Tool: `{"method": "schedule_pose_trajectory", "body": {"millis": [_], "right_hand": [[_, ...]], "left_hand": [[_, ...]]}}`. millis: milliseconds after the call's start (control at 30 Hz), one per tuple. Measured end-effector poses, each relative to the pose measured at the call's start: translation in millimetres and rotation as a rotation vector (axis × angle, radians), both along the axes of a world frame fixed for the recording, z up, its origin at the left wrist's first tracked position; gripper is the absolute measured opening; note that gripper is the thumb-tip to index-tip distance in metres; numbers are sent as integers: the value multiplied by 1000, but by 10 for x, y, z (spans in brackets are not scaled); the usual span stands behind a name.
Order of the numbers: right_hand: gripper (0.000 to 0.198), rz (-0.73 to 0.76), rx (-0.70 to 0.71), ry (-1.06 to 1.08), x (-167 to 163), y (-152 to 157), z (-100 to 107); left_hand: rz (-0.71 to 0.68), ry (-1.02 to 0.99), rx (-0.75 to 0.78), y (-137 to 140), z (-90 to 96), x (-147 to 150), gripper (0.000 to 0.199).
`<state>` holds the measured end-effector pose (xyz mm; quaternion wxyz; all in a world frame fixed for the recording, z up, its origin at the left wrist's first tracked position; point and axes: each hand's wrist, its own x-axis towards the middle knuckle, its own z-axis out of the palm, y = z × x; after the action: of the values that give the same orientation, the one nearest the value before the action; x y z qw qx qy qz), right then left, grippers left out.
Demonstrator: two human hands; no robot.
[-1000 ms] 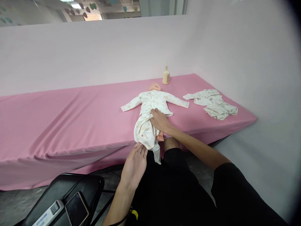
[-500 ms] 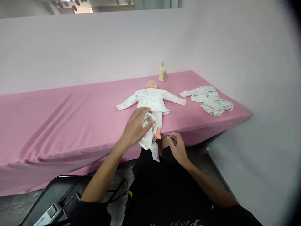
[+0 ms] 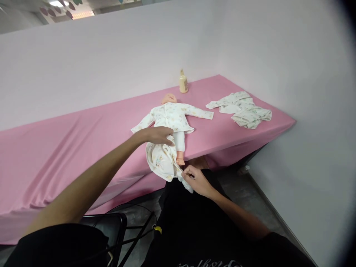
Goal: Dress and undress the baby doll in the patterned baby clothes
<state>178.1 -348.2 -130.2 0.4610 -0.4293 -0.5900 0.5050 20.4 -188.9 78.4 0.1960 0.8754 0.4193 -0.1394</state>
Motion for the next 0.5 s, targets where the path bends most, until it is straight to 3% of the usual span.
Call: {"method": "schedule_pose_trajectory", "body": {"millis": [167, 333, 400, 500], "right_hand": [[18, -62, 104, 12, -8, -117, 158], [7, -296, 512, -20, 42, -85, 356], [4, -344, 613, 9, 78, -47, 478], [3, -319, 595, 80, 137, 45, 647]], "left_hand": [[154, -339, -147, 8, 125, -144, 31], [430, -723, -439, 45, 12, -244, 28], [526, -849, -507, 78, -45, -271, 29], [635, -988, -529, 119, -115, -298, 30]]}}
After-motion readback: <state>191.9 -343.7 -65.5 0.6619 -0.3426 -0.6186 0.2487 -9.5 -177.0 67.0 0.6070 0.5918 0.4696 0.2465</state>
